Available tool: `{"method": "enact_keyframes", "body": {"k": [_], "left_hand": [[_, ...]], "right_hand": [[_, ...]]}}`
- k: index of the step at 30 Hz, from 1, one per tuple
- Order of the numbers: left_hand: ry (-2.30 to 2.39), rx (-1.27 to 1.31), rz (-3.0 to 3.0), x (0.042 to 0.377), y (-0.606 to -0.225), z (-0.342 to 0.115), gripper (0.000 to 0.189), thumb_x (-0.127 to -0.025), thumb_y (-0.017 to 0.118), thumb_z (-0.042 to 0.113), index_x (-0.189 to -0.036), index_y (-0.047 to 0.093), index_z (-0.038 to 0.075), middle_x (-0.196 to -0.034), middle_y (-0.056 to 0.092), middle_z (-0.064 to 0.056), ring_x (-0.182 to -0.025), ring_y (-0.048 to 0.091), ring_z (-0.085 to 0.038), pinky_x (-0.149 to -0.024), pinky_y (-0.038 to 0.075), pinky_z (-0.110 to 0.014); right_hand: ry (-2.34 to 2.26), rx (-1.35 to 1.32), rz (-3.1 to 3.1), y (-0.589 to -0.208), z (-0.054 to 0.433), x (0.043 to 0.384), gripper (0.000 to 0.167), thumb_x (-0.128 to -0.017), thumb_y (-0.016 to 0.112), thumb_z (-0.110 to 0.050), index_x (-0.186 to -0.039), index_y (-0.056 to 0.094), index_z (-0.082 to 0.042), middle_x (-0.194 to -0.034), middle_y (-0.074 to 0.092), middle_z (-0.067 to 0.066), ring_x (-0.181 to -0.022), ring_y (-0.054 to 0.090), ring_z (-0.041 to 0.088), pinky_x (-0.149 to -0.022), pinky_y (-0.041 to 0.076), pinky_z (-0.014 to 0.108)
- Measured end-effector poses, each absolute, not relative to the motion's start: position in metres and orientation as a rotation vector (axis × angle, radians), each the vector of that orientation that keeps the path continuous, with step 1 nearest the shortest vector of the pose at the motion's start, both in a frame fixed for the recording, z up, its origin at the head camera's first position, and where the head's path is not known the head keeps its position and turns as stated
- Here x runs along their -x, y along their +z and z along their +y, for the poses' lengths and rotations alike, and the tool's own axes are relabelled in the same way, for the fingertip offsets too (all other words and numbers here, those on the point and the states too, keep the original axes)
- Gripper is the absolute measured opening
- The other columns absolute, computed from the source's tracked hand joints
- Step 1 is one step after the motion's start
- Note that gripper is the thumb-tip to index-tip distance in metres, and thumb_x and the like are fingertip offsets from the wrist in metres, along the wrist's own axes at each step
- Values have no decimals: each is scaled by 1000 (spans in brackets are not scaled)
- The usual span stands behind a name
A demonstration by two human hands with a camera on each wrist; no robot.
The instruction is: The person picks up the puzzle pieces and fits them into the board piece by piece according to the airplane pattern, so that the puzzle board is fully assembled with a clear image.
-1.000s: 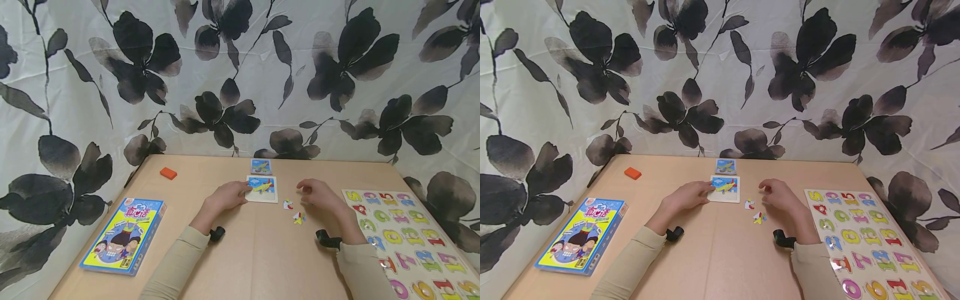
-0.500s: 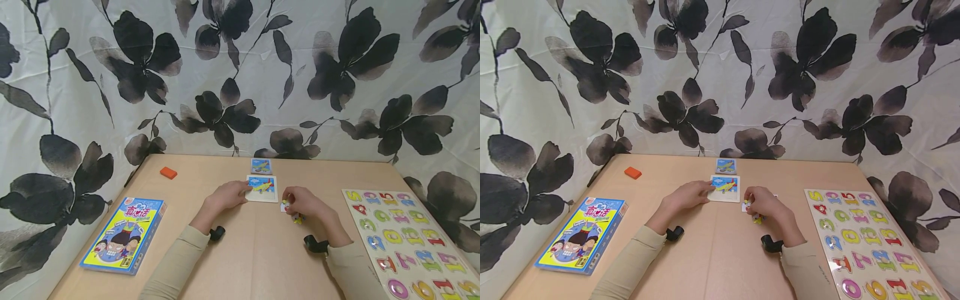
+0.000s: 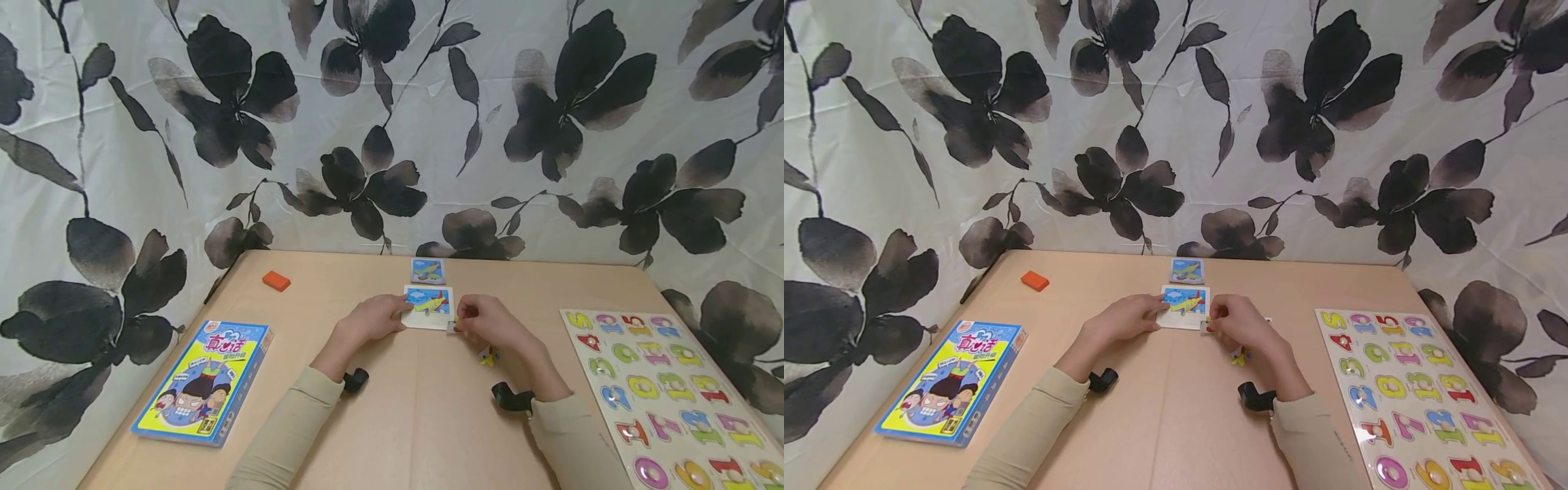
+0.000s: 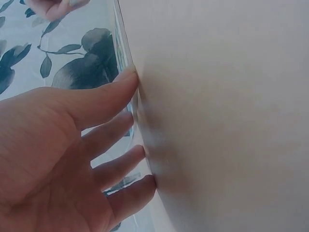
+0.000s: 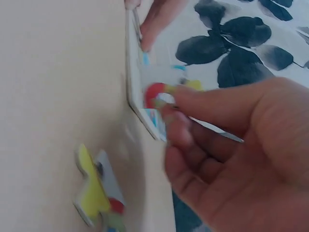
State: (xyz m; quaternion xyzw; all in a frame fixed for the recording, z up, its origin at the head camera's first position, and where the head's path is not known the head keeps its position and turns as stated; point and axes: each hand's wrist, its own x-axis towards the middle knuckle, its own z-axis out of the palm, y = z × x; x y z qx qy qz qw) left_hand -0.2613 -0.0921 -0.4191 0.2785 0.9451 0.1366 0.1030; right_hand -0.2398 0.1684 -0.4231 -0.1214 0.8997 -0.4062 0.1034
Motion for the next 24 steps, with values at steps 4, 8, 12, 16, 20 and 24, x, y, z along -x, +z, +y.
{"method": "enact_keyframes", "body": {"k": [4,8,12,16,20,24], "left_hand": [[403,-832,2789,262,-421,-92,49,-96,66,21,-143,55,14,-156,44,-7,-144,43,-27,-117,38,-43],[398,-831,2792,263,-423,-91,49,-95,67,22,-143,55,15,-156,44,-6,-144,43,-27,-117,38,-42],[400,-833,2794,264,-424,-90,49,-95,67,22,-143,56,15,-156,45,-6,-143,44,-26,-116,40,-42],[412,-838,2793,264,-423,-90,49,-95,67,22,-142,56,14,-155,45,-7,-142,45,-26,-113,42,-42],[413,-824,2796,263,-421,-90,49,-95,67,22,-142,56,14,-155,45,-6,-142,45,-26,-112,43,-42],[420,-823,2795,263,-420,-91,49,-95,68,20,-142,56,14,-155,45,-6,-141,46,-26,-107,45,-40]], "right_hand": [[-1251,340,2770,-431,159,246,5,-89,68,-5,-88,64,-7,-83,59,8,-79,54,21,-62,45,25],[-1241,340,2823,-439,148,252,5,-89,68,-3,-88,64,-5,-82,61,7,-77,54,19,-64,46,25],[-1240,346,2814,-442,137,255,6,-89,68,-2,-87,63,-5,-80,61,7,-75,54,18,-63,45,24],[-1257,345,2806,-441,124,256,7,-87,71,-3,-87,63,-5,-80,62,8,-77,54,20,-63,45,24],[-1254,304,2849,-441,115,257,4,-87,70,-4,-88,67,-3,-82,66,9,-78,56,21,-62,45,24],[-1205,316,2878,-443,109,257,8,-87,68,-3,-93,73,0,-85,69,9,-80,57,20,-67,46,25]]}}
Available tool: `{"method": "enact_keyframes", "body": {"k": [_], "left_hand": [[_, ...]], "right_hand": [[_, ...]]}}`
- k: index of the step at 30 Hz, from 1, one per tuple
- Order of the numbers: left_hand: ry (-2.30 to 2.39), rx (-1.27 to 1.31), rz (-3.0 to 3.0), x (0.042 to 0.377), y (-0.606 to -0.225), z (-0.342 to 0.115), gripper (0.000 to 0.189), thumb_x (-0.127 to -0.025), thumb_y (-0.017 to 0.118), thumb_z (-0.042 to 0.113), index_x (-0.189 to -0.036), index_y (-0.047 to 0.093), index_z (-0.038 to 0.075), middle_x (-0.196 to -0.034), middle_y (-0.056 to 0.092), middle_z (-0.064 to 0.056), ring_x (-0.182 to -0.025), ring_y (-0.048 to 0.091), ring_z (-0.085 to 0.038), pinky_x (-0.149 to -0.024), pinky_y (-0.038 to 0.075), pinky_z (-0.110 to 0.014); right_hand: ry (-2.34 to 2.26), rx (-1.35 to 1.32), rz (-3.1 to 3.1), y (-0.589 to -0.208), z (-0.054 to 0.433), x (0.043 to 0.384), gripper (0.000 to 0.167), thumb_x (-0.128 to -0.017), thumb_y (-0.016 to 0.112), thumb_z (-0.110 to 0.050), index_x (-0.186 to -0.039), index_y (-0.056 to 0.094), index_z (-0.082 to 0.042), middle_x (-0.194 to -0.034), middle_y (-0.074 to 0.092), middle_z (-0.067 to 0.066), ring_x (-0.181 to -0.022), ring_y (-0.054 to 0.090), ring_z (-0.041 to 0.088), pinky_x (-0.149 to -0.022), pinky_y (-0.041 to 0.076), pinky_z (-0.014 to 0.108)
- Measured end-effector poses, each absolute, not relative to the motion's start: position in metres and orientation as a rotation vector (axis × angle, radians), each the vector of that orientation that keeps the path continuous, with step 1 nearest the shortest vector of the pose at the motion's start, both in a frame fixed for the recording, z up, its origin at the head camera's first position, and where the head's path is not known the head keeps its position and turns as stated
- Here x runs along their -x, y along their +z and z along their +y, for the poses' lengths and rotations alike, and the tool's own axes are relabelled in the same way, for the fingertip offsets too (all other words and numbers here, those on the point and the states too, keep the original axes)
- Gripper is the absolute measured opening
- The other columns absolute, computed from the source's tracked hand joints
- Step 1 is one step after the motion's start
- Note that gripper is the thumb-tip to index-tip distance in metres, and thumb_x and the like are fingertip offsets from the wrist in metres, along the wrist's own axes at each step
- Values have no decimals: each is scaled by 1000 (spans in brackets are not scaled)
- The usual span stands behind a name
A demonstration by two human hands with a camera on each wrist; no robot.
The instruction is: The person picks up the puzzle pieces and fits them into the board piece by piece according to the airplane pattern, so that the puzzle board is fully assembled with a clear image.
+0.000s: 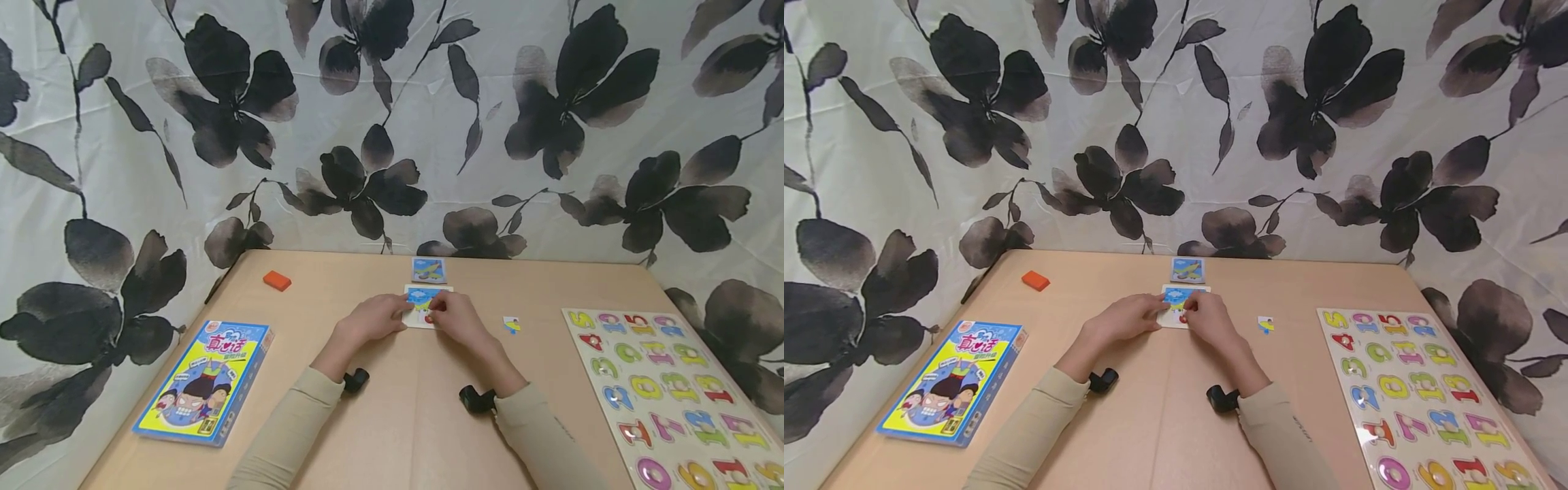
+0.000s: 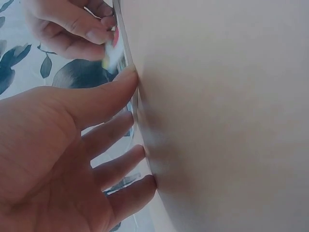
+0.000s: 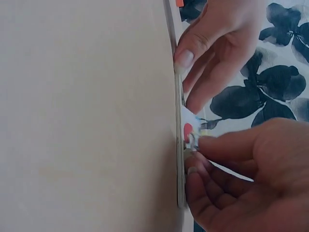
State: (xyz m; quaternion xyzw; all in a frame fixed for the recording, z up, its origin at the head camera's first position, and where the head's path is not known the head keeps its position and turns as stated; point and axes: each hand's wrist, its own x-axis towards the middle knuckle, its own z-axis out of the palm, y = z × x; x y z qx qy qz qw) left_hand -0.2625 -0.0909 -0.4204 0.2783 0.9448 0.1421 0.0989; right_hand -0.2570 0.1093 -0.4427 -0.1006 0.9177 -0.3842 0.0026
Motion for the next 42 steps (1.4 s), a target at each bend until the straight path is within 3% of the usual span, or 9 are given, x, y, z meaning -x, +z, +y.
{"method": "enact_keyframes", "body": {"k": [7,14,19,25,33,38,42], "left_hand": [[420,-829,2792,262,-419,-91,49,-94,69,21,-141,57,14,-155,46,-6,-140,47,-26,-100,47,-38],[449,-803,2786,261,-416,-91,49,-95,67,19,-142,56,14,-154,46,-7,-141,46,-28,-115,40,-44],[461,-830,2779,260,-414,-92,48,-95,67,18,-141,57,12,-154,47,-9,-141,47,-29,-111,44,-44],[458,-848,2784,260,-416,-93,46,-95,67,18,-140,58,11,-153,47,-9,-140,48,-28,-109,45,-42],[459,-861,2777,262,-417,-92,46,-95,65,16,-140,58,11,-154,47,-9,-140,47,-28,-104,47,-39],[437,-875,2788,264,-418,-91,47,-94,67,17,-140,59,12,-153,48,-9,-140,48,-27,-96,47,-37],[410,-862,2797,264,-420,-92,48,-94,68,20,-141,58,13,-153,48,-7,-141,47,-25,-104,47,-38]], "right_hand": [[-1102,376,2847,-441,102,253,16,-87,68,-5,-100,75,0,-85,64,7,-79,52,18,-68,43,28],[-1019,494,2840,-438,97,251,24,-87,67,-2,-109,75,-1,-74,58,3,-76,49,17,-68,38,29],[-1023,491,2798,-439,98,251,25,-89,67,-5,-112,74,-2,-79,59,4,-78,50,17,-67,38,28],[-1083,427,2775,-436,104,248,22,-87,65,-5,-108,74,-4,-92,64,6,-85,53,19,-73,45,28],[-1052,446,2858,-442,104,251,2,-85,72,-6,-86,70,-6,-78,60,3,-74,52,17,-67,43,27],[-1054,388,2881,-443,100,252,9,-86,74,-10,-81,68,-7,-74,60,2,-71,51,16,-64,40,27],[-1059,331,2865,-441,96,252,8,-84,75,-11,-81,69,-6,-74,64,2,-70,54,16,-64,42,26]]}}
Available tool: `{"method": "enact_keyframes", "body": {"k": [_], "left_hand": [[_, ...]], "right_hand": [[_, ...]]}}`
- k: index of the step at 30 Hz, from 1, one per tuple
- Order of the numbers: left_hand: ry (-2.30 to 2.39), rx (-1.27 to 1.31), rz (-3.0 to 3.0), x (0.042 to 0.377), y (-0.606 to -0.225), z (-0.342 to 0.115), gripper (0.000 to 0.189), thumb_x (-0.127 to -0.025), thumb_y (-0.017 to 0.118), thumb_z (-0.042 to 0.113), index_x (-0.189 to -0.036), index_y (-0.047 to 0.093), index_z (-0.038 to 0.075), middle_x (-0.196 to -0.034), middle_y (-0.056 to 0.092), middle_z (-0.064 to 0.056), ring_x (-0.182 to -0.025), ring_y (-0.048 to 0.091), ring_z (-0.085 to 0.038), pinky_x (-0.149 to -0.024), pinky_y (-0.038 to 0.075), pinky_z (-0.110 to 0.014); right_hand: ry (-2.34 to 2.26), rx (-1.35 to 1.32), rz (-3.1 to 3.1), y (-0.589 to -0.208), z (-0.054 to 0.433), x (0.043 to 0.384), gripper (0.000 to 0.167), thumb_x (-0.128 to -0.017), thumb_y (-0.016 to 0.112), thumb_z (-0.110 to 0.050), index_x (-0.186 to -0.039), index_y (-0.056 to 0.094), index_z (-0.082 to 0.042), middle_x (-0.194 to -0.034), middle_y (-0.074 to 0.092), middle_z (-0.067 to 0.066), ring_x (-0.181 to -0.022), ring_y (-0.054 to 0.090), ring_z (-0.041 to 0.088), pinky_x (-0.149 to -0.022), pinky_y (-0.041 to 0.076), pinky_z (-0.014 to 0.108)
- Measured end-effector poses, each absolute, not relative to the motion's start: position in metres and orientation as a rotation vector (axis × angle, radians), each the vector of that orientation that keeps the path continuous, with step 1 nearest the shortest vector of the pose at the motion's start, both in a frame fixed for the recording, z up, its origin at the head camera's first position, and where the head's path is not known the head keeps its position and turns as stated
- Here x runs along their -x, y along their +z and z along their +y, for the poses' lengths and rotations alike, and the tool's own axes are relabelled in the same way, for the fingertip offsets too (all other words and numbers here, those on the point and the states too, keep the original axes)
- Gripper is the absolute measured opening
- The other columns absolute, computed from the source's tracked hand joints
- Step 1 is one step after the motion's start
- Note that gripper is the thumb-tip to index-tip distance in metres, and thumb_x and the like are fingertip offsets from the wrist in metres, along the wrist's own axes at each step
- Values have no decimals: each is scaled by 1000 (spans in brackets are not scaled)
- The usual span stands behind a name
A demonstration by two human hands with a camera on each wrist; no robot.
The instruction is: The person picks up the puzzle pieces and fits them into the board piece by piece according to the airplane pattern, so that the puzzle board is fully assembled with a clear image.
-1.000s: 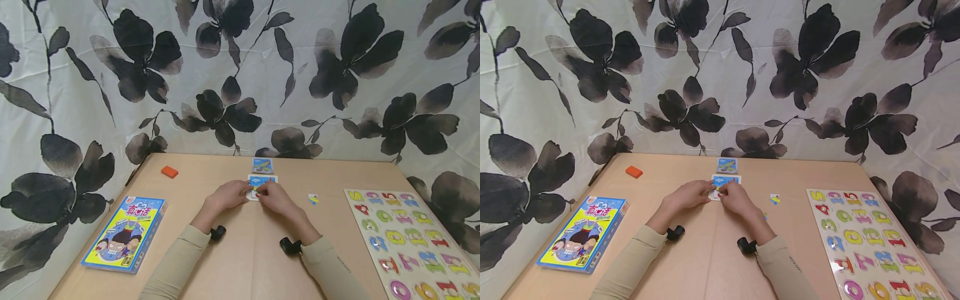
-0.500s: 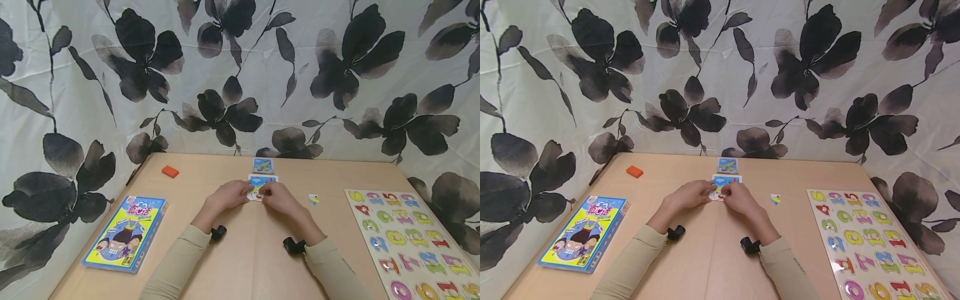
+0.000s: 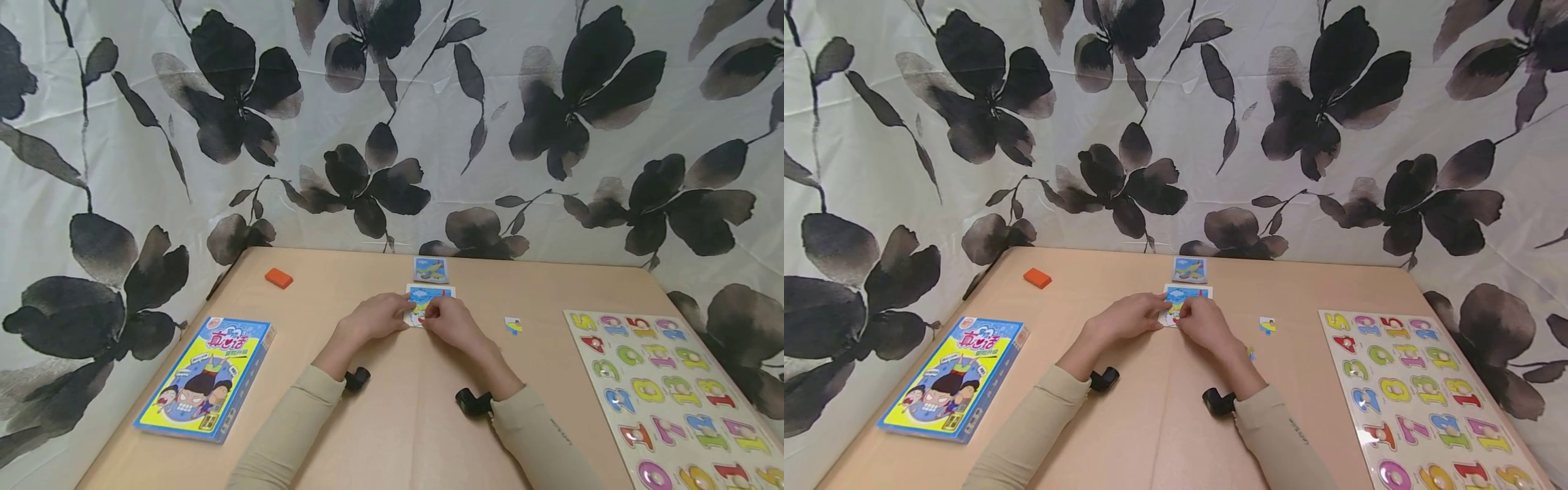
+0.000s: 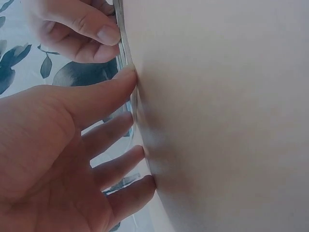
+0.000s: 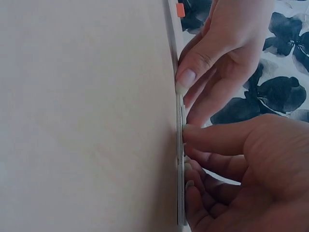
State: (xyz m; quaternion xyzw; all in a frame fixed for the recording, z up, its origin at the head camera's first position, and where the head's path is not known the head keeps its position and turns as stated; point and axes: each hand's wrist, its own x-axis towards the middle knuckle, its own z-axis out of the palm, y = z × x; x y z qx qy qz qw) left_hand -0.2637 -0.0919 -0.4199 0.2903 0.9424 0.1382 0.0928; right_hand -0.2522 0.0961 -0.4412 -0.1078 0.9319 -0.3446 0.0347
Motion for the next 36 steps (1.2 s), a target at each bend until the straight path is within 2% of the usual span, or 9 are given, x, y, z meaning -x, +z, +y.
{"method": "enact_keyframes", "body": {"k": [4,8,11,15,18,27,36], "left_hand": [[413,-845,2795,263,-420,-91,48,-95,67,20,-141,58,13,-153,48,-7,-141,48,-25,-110,45,-41],[431,-860,2802,263,-418,-91,48,-93,69,18,-140,59,12,-152,49,-9,-133,55,-26,-97,49,-37],[439,-865,2805,263,-418,-92,48,-93,69,18,-139,59,12,-152,49,-10,-130,57,-26,-86,45,-36],[443,-854,2797,264,-419,-93,48,-95,67,20,-141,58,13,-153,47,-9,-137,52,-26,-102,48,-37],[443,-851,2791,264,-421,-93,48,-95,66,21,-141,57,12,-154,46,-9,-141,47,-27,-112,44,-41],[418,-852,2798,265,-422,-91,50,-94,68,23,-142,56,12,-154,47,-8,-141,47,-26,-113,43,-41],[406,-865,2801,263,-422,-91,50,-95,67,22,-143,55,14,-153,47,-10,-144,43,-27,-118,36,-42]], "right_hand": [[-1056,304,2854,-442,94,251,6,-83,75,-11,-81,71,-6,-77,68,2,-71,56,15,-64,46,25],[-1065,294,2857,-443,92,251,6,-83,75,-11,-79,72,-7,-78,69,3,-69,56,15,-62,45,25],[-1079,283,2855,-443,92,251,7,-83,75,-11,-78,71,-7,-78,69,3,-69,56,15,-60,44,25],[-1083,259,2858,-444,91,252,8,-84,74,-12,-79,71,-7,-78,68,3,-69,56,16,-61,43,25],[-1075,238,2867,-446,91,252,9,-85,72,-12,-79,70,-6,-77,67,3,-71,55,17,-63,43,26],[-1074,291,2901,-444,88,250,12,-86,70,-10,-74,69,-8,-72,65,1,-69,55,16,-62,41,26],[-1072,295,2893,-444,88,252,10,-88,69,-11,-79,71,-9,-75,67,1,-71,56,16,-65,44,26]]}}
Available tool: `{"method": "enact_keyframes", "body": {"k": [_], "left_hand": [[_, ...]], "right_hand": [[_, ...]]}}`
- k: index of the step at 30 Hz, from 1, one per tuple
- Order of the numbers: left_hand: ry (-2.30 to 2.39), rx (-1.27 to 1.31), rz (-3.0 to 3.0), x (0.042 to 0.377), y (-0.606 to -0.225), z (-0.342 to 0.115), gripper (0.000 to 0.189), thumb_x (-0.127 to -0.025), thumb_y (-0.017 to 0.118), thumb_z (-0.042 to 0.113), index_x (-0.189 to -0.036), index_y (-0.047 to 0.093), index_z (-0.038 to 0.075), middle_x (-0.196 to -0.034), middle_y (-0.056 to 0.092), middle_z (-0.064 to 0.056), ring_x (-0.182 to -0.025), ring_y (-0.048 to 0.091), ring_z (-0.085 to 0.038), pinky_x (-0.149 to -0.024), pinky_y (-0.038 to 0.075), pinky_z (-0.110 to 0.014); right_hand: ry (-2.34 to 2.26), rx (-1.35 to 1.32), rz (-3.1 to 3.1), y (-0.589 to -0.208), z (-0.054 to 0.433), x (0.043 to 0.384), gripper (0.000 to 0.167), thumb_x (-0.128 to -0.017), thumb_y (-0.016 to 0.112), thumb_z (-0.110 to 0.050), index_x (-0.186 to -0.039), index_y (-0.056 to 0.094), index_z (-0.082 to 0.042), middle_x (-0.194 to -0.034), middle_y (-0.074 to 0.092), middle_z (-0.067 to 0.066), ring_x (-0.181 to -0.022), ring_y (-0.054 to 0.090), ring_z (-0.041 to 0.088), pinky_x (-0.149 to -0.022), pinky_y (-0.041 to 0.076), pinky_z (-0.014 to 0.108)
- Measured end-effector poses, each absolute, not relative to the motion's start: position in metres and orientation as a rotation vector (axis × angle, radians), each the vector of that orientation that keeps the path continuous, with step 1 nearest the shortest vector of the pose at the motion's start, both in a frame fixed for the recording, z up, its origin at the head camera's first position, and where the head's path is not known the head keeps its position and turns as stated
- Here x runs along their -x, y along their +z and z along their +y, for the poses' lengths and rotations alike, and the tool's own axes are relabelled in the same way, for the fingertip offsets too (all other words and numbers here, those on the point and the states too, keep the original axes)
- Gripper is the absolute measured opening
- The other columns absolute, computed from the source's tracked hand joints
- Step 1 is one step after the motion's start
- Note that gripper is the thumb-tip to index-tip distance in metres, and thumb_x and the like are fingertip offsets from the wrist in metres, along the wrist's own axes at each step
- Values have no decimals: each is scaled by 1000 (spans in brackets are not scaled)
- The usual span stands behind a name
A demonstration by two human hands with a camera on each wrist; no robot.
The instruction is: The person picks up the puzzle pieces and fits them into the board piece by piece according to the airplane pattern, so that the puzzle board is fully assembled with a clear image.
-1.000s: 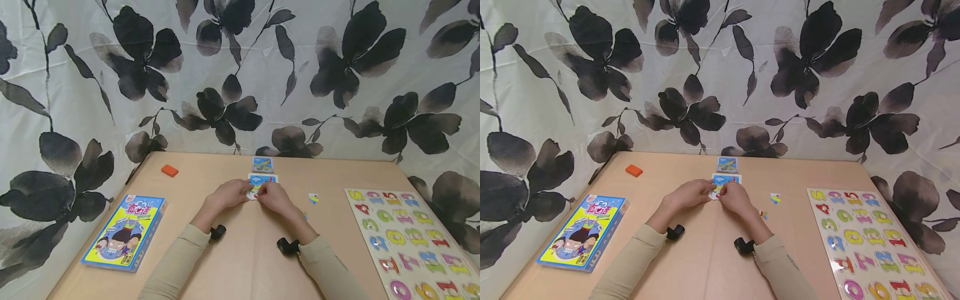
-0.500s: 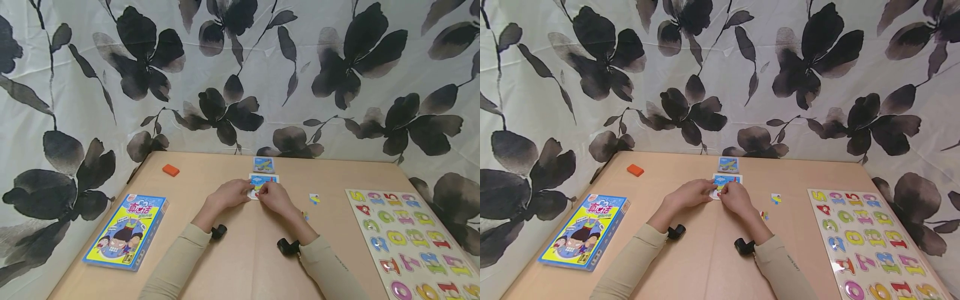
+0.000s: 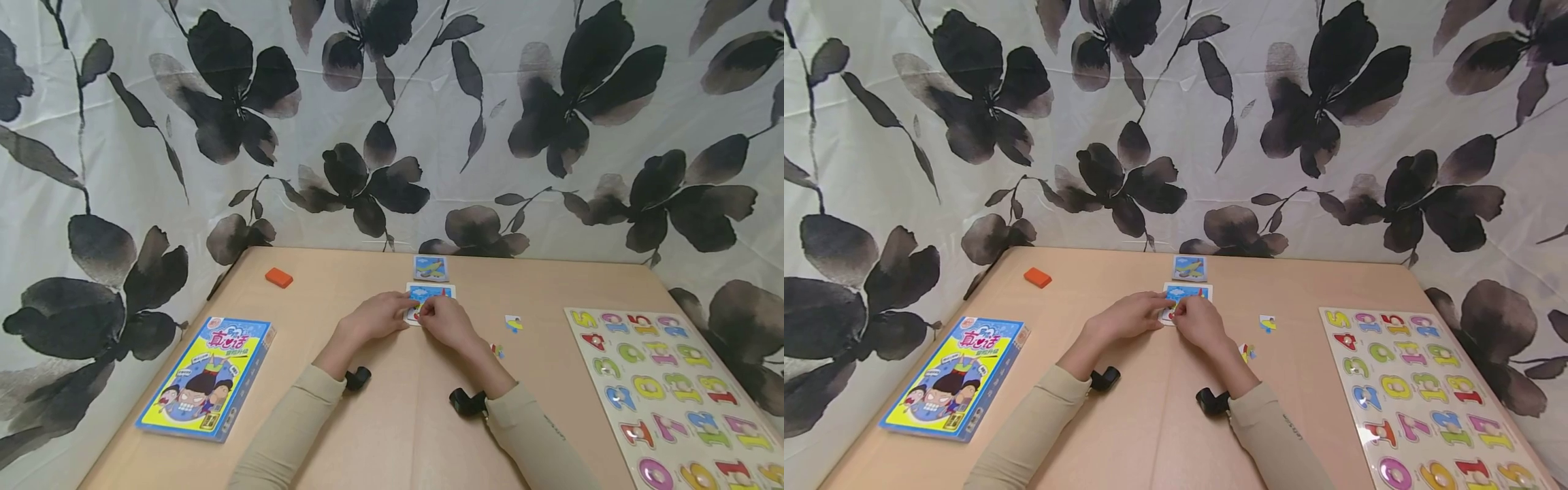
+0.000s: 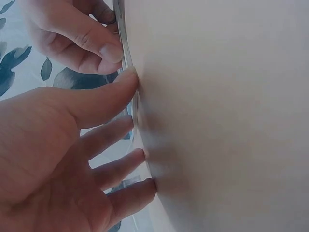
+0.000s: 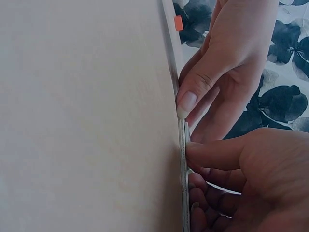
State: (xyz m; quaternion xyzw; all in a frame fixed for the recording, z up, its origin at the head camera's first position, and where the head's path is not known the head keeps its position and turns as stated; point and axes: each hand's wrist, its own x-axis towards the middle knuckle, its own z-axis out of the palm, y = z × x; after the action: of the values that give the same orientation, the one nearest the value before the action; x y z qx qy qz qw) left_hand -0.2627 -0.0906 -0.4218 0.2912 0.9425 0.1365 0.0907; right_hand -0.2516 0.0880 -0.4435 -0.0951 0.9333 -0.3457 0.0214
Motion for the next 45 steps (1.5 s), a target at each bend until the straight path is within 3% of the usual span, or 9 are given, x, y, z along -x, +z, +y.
{"method": "enact_keyframes", "body": {"k": [16,26,31,36,45], "left_hand": [[419,-889,2789,264,-422,-92,48,-96,67,22,-142,57,14,-154,46,-10,-145,41,-27,-120,34,-42],[408,-896,2778,261,-420,-89,48,-96,66,21,-142,56,13,-154,45,-14,-144,42,-30,-118,36,-44],[408,-888,2770,260,-419,-88,47,-96,65,21,-142,56,13,-153,46,-13,-144,42,-29,-118,35,-43],[411,-879,2773,261,-420,-87,47,-97,64,22,-142,56,13,-154,46,-12,-145,41,-28,-120,33,-42],[415,-822,2795,260,-421,-87,48,-96,66,23,-142,56,15,-155,46,-10,-145,42,-27,-120,33,-42]], "right_hand": [[-1054,323,2871,-444,89,251,6,-89,68,-9,-85,71,-6,-79,66,2,-73,55,17,-68,46,27],[-1021,362,2920,-445,95,253,8,-87,68,-9,-79,69,-10,-73,62,0,-70,53,16,-65,42,27],[-1109,466,2796,-443,112,254,6,-91,66,-10,-91,71,-9,-84,66,1,-78,55,15,-72,47,28],[-1176,480,2718,-429,142,246,15,-95,62,-12,-106,71,-8,-100,69,5,-90,58,20,-83,50,32],[-1023,369,2756,-413,200,238,20,-93,62,-7,-111,68,-4,-100,65,10,-92,56,23,-81,49,33]]}}
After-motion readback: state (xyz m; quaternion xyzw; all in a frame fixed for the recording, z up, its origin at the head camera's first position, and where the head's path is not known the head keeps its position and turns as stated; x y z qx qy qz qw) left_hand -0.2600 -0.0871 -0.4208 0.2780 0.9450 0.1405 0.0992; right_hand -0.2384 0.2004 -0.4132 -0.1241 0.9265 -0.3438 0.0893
